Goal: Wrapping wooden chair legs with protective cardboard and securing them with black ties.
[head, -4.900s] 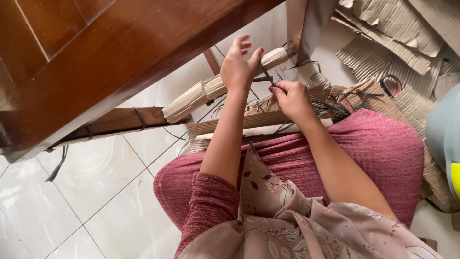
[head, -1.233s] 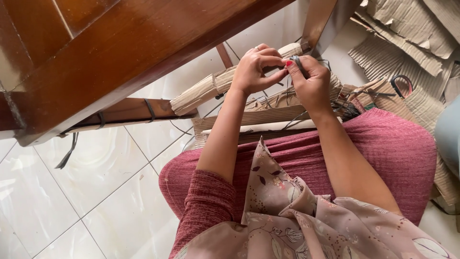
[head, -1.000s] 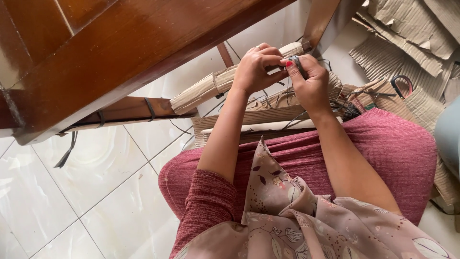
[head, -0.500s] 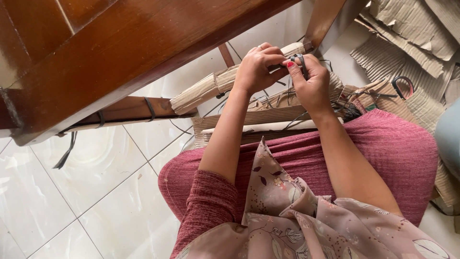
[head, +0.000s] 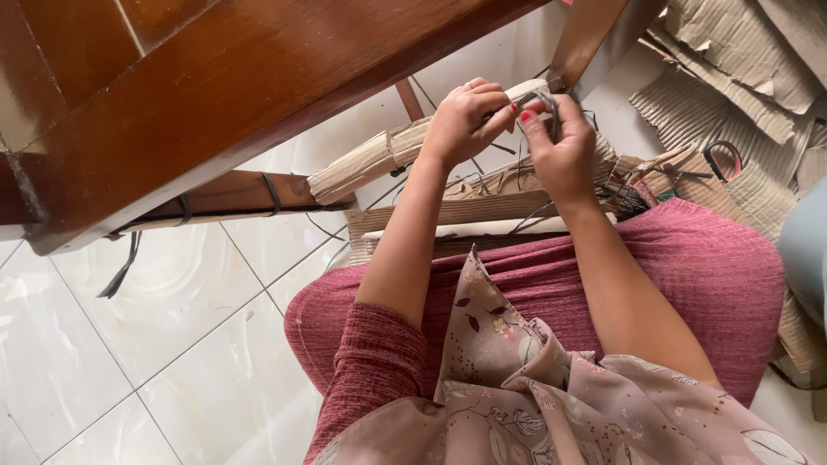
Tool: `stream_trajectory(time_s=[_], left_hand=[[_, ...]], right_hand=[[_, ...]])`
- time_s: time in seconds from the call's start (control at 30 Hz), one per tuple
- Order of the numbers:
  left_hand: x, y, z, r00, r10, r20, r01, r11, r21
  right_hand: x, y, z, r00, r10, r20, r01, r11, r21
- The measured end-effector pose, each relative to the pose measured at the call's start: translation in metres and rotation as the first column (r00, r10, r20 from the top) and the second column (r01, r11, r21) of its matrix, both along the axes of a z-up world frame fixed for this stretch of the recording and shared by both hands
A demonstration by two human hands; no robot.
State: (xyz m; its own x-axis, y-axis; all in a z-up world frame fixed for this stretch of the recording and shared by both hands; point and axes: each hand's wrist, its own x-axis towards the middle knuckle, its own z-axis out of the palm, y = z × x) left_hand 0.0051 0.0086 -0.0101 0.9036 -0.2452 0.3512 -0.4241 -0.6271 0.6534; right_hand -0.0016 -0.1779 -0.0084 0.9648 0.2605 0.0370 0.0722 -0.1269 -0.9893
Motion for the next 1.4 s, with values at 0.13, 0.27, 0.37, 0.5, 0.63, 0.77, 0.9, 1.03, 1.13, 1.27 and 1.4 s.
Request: stream_trajectory(time_s=[0.13,0.27,0.37,0.5,0.63,0.77,0.9,1.03,1.13,1.27,1.4], left_hand=[[0.001,0.000,-0.004,0.999,-0.004,0.036,0.004,1.000,-0.020],[-0.001,0.001,0.000,1.000,0.000,-0.001,0.000,0.997,-0.077],[0.000,0.002,-0.002,0.999,0.014,-0.039,-0.019,0.994,-0.108],[-0.001,0.003,-0.007,0.997,0.021,-0.071,-0.031,0.989,-0.147],[0.001,0.003,-0.018,0.997,0.042,-0.058,-0.054,0.973,-0.223],[0.002,0.002,-0.024,0.994,0.088,-0.070,-0.098,0.982,-0.159],[0.001,0.002,-0.026,0.997,0.070,-0.034,-0.071,0.997,-0.012],[0.001,0.005,-0.024,1.000,0.019,0.020,-0.019,1.000,-0.011],[-0.001,0.003,-0.013,1.000,-0.007,-0.008,0.007,1.000,0.003],[-0.004,0.000,0.002,0.994,0.012,-0.105,-0.017,0.999,-0.050],[-0.013,0.000,0.015,0.966,-0.064,-0.251,-0.036,0.926,-0.376]], right_hand=[[0.001,0.010,-0.020,0.997,0.011,0.072,-0.009,1.000,-0.029],[0.004,0.011,-0.021,1.000,0.031,0.000,-0.030,0.990,0.141],[0.003,0.015,-0.034,0.996,0.064,-0.060,-0.051,0.978,0.201],[0.000,0.018,-0.045,0.995,0.067,-0.069,-0.053,0.980,0.191],[0.004,0.014,-0.047,0.997,-0.001,0.074,-0.009,0.992,0.129],[0.002,0.011,-0.022,0.900,-0.039,0.434,0.015,0.998,0.060],[-0.001,0.007,-0.010,0.789,0.018,0.614,-0.044,0.999,0.027],[0.002,0.008,-0.007,0.780,0.026,0.625,-0.030,1.000,-0.005],[0.006,0.009,-0.011,0.819,0.018,0.573,-0.050,0.998,0.040],[0.009,0.008,-0.016,0.865,-0.118,0.488,0.111,0.993,0.042],[0.014,0.017,-0.022,0.971,-0.238,0.017,0.231,0.957,0.178]])
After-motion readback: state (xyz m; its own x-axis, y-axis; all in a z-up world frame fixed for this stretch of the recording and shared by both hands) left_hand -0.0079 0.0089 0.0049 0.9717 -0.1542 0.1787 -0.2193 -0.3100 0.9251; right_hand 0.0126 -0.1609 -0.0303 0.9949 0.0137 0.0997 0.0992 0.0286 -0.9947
